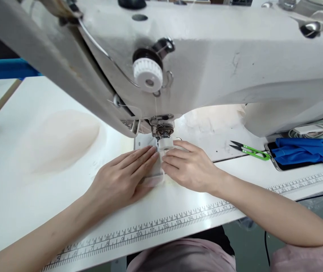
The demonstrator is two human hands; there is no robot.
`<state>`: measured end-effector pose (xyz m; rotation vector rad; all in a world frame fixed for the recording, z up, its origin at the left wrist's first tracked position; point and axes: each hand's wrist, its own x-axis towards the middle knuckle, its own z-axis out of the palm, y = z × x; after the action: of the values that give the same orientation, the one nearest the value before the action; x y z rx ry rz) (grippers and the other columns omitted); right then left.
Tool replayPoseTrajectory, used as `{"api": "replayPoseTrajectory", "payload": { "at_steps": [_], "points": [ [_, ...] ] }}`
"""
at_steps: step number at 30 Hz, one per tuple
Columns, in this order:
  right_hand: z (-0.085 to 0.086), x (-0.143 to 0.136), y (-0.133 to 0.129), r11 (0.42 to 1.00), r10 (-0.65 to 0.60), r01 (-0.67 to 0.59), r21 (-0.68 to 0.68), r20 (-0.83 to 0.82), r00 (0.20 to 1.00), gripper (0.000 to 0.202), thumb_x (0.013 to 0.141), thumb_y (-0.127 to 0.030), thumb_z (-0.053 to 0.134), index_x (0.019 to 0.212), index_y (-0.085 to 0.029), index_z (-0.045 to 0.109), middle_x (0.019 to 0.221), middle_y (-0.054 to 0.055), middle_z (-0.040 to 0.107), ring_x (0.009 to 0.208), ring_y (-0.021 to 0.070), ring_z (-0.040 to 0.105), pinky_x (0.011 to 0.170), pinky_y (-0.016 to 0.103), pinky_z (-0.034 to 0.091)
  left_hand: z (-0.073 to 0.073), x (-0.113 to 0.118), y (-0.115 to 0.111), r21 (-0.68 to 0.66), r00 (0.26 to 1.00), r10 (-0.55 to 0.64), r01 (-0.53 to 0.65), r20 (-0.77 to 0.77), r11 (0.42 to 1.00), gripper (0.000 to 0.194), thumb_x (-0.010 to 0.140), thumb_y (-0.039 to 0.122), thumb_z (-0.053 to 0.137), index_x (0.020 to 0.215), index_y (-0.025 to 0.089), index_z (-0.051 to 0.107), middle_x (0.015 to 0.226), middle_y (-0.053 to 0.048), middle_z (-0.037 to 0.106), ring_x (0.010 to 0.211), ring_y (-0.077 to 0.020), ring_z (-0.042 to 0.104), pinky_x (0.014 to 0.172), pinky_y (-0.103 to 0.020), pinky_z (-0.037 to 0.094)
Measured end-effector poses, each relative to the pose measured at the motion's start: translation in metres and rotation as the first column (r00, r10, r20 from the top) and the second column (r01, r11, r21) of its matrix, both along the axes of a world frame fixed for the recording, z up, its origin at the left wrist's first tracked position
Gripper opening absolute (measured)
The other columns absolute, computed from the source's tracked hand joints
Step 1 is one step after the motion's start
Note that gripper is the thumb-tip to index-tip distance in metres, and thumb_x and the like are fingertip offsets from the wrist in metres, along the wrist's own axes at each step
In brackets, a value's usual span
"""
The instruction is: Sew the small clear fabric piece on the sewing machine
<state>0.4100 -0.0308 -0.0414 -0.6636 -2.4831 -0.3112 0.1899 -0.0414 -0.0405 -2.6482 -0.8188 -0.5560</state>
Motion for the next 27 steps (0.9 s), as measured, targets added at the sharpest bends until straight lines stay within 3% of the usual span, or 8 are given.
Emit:
{"api": "replayPoseTrajectory", "payload": {
  "at_steps": [4, 18, 27],
  "points": [
    [-0.0014, 0.0003, 0.0006, 1.000, 0.010, -0.010, 0.003, 0.006, 1.000, 0.019, 0.092, -0.011, 0.054, 0.086, -0.020, 0.070, 0.096, -0.004, 0.075, 0.092, 0.0109, 0.067, 0.094, 0.031, 0.049, -0.0007, -0.0027, -0.0008, 0.033, 0.998, 0.001, 0.001, -0.066, 0.999, 0.032, 0.091, 0.019, 0.048, 0.114, 0.002, 0.062, 0.116, -0.017, 0.067, 0.109, -0.0272, 0.065, 0.089, -0.037, 0.058],
    [-0.0052, 0.0000, 0.0030, 1.000, 0.012, -0.012, 0.006, -0.025, 1.000, 0.016, 0.091, -0.011, 0.056, 0.086, -0.017, 0.070, 0.096, -0.002, 0.075, 0.094, 0.0117, 0.068, 0.102, 0.033, 0.047, 0.0013, 0.0008, 0.0029, 0.045, 0.999, -0.009, 0.011, -0.050, 0.999, 0.030, 0.091, 0.016, 0.049, 0.110, -0.001, 0.065, 0.113, -0.018, 0.068, 0.106, -0.0285, 0.066, 0.087, -0.039, 0.060],
    [-0.0065, -0.0001, 0.0073, 0.999, -0.037, 0.037, 0.004, 0.009, 0.999, 0.018, 0.094, -0.011, 0.052, 0.096, -0.016, 0.069, 0.100, -0.001, 0.075, 0.097, 0.0113, 0.067, 0.109, 0.033, 0.041, -0.0020, -0.0007, 0.0068, 0.041, 1.000, 0.019, -0.018, -0.010, 0.999, 0.028, 0.090, 0.016, 0.055, 0.113, 0.003, 0.065, 0.115, -0.015, 0.068, 0.107, -0.0268, 0.066, 0.092, -0.040, 0.057]
  ]
}}
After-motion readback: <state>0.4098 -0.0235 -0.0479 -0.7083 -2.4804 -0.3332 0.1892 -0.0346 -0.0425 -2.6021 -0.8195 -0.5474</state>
